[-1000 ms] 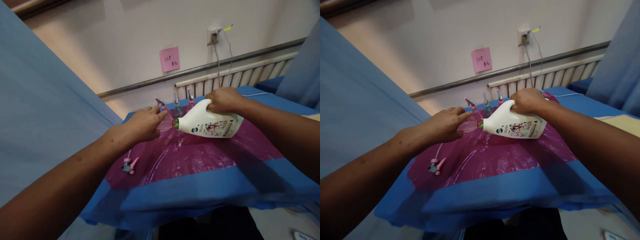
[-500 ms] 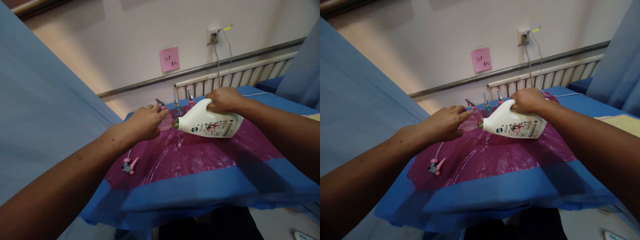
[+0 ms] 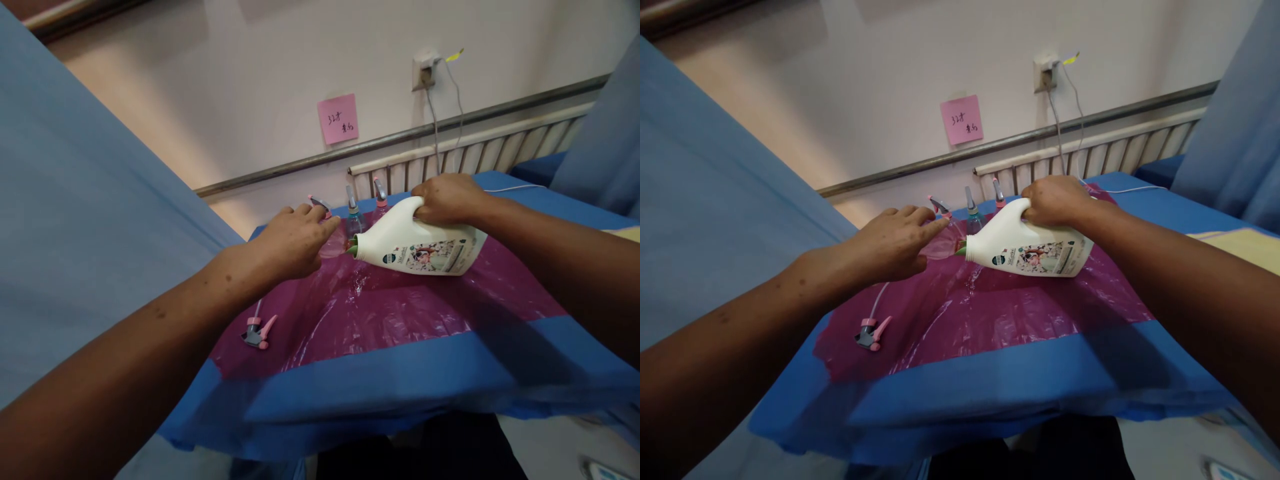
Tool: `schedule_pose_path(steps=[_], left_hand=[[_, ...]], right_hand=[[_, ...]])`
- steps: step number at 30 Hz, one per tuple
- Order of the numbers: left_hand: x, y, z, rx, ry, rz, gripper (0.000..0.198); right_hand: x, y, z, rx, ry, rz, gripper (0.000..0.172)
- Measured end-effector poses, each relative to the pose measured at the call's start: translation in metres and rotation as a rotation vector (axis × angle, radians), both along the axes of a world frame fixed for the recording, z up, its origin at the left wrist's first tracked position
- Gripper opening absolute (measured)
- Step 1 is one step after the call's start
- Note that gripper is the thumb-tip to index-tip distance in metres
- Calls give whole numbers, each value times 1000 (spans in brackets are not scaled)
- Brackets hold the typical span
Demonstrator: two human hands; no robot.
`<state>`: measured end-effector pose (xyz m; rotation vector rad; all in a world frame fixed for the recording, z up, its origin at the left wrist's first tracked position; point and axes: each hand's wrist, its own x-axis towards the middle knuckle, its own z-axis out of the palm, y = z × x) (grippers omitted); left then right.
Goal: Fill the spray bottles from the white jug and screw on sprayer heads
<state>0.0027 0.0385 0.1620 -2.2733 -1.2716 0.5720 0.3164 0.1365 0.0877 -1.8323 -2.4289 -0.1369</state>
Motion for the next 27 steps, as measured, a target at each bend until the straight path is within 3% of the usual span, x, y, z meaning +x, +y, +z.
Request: schedule_pose_path(steps=[14, 19, 27], left_hand=[[13, 1, 5, 28, 51, -110, 63], [24, 0, 10, 54, 80, -205, 55], [38, -2, 17, 25, 76, -202, 42]], right_hand=[[8, 7, -4, 8, 20, 14, 38], [12, 7, -5, 11, 48, 26, 35], [15, 4, -4, 1, 38, 16, 39]])
